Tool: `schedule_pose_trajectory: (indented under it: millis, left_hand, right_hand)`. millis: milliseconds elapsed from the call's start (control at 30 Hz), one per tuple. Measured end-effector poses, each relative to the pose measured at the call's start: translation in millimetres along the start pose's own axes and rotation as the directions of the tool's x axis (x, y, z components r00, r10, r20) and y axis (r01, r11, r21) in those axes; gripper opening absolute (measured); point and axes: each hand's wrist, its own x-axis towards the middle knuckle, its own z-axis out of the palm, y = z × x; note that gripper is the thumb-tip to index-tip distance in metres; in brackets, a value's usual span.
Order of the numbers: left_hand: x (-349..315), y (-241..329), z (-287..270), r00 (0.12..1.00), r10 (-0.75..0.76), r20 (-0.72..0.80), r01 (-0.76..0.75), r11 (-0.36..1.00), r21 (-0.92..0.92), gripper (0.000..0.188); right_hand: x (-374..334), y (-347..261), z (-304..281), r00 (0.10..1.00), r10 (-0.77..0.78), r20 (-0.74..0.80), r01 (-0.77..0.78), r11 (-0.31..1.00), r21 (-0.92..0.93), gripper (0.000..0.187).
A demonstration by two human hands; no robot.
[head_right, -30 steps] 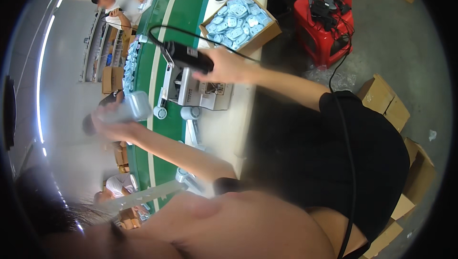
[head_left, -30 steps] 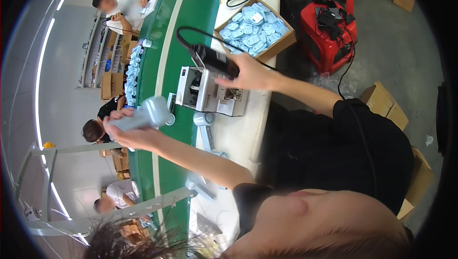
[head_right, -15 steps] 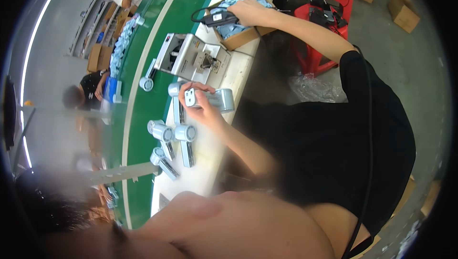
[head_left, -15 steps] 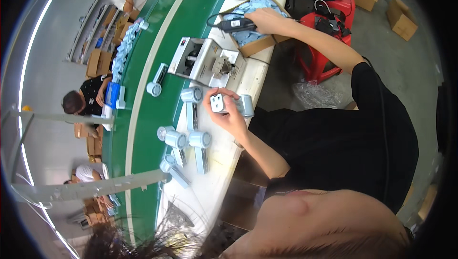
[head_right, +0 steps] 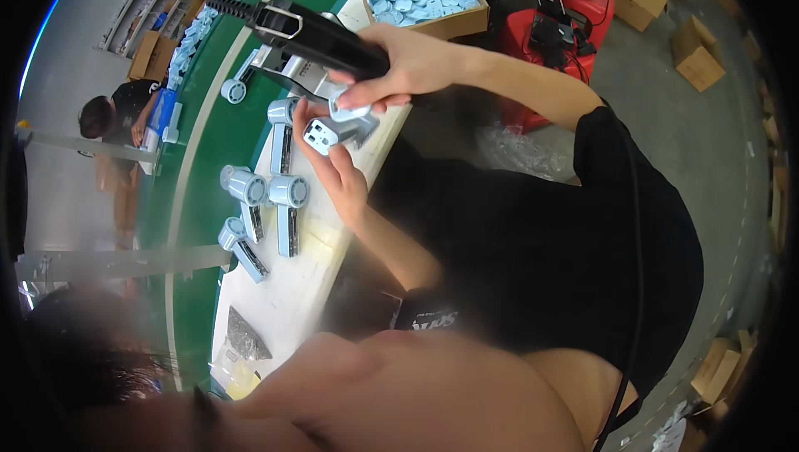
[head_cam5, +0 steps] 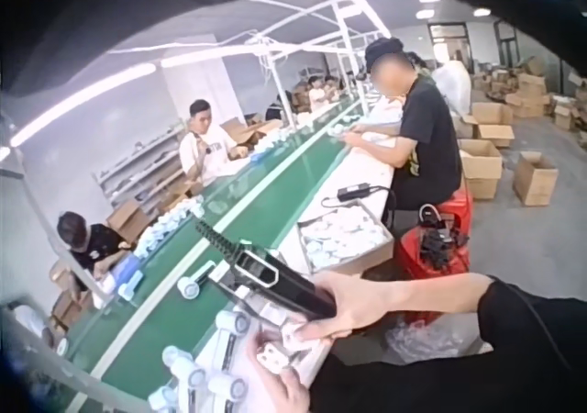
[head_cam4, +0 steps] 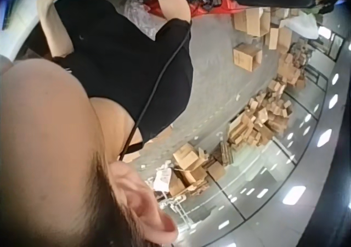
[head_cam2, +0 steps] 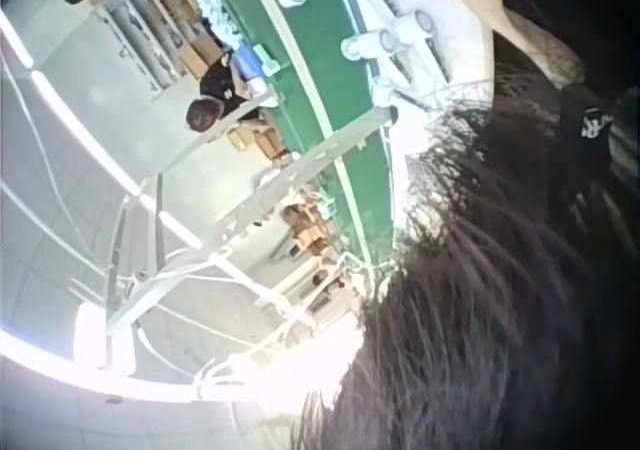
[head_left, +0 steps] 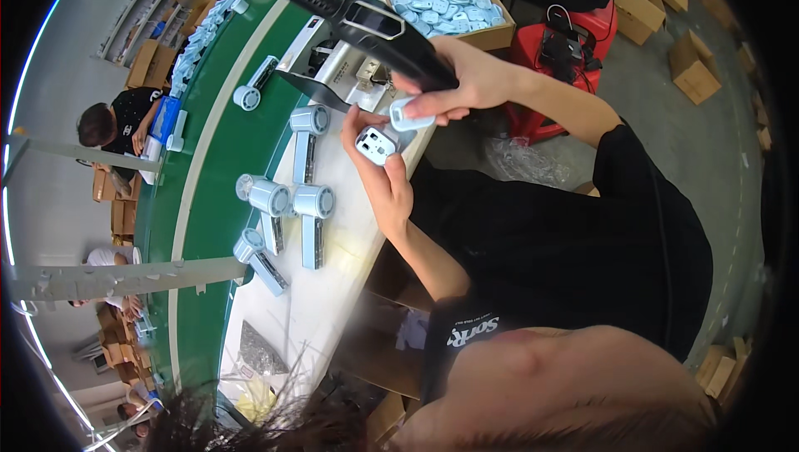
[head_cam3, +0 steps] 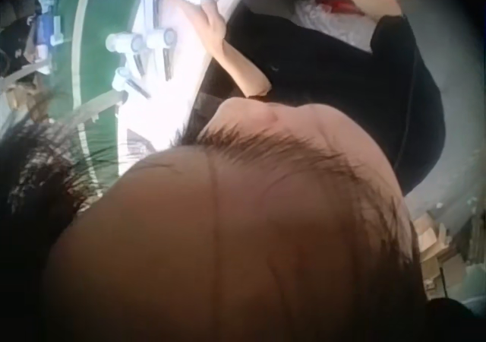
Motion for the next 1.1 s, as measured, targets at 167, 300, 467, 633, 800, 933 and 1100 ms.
schedule_pose_trajectory:
  millis: [167,300,467,633,800,933,1100]
  left_hand:
    - [-6.8,-1.3,-13.2,0.973,0.229,-0.023,-0.218,0.948,0.232,0.070]
    - [-18.7,-14.8,-26.9,0.991,0.077,-0.110,-0.056,0.982,0.180,0.079]
    - [-11.3,-9.6,-23.4,0.997,0.006,-0.083,0.013,0.973,0.229,0.084]
    - [-5.2,-17.4,-33.4,0.999,0.038,-0.023,-0.026,0.925,0.379,0.069]
    - [-5.6,-20.9,-32.9,0.989,0.149,0.007,-0.132,0.855,0.502,0.052]
    - [4.8,-24.3,-28.1,0.976,0.211,-0.045,-0.169,0.876,0.452,0.054]
    - [14.4,-51.5,-20.0,0.988,0.103,-0.116,-0.081,0.980,0.180,0.051]
  right_hand:
    - [14.2,9.5,27.1,0.985,0.020,0.172,-0.014,0.999,-0.038,0.028]
    - [22.1,12.3,34.3,0.966,0.146,0.212,-0.096,0.969,-0.228,0.035]
    - [27.8,19.2,29.6,0.987,-0.006,0.162,0.084,0.875,-0.476,0.047]
    - [42.7,33.7,25.7,0.992,0.068,0.110,-0.011,0.892,-0.452,0.050]
    - [53.2,54.4,19.6,0.968,0.198,0.153,-0.136,0.930,-0.343,0.051]
    - [59.8,48.1,15.3,0.981,0.146,0.127,-0.112,0.963,-0.246,0.047]
    - [82.2,12.7,-19.0,0.950,-0.265,-0.167,0.299,0.925,0.233,0.044]
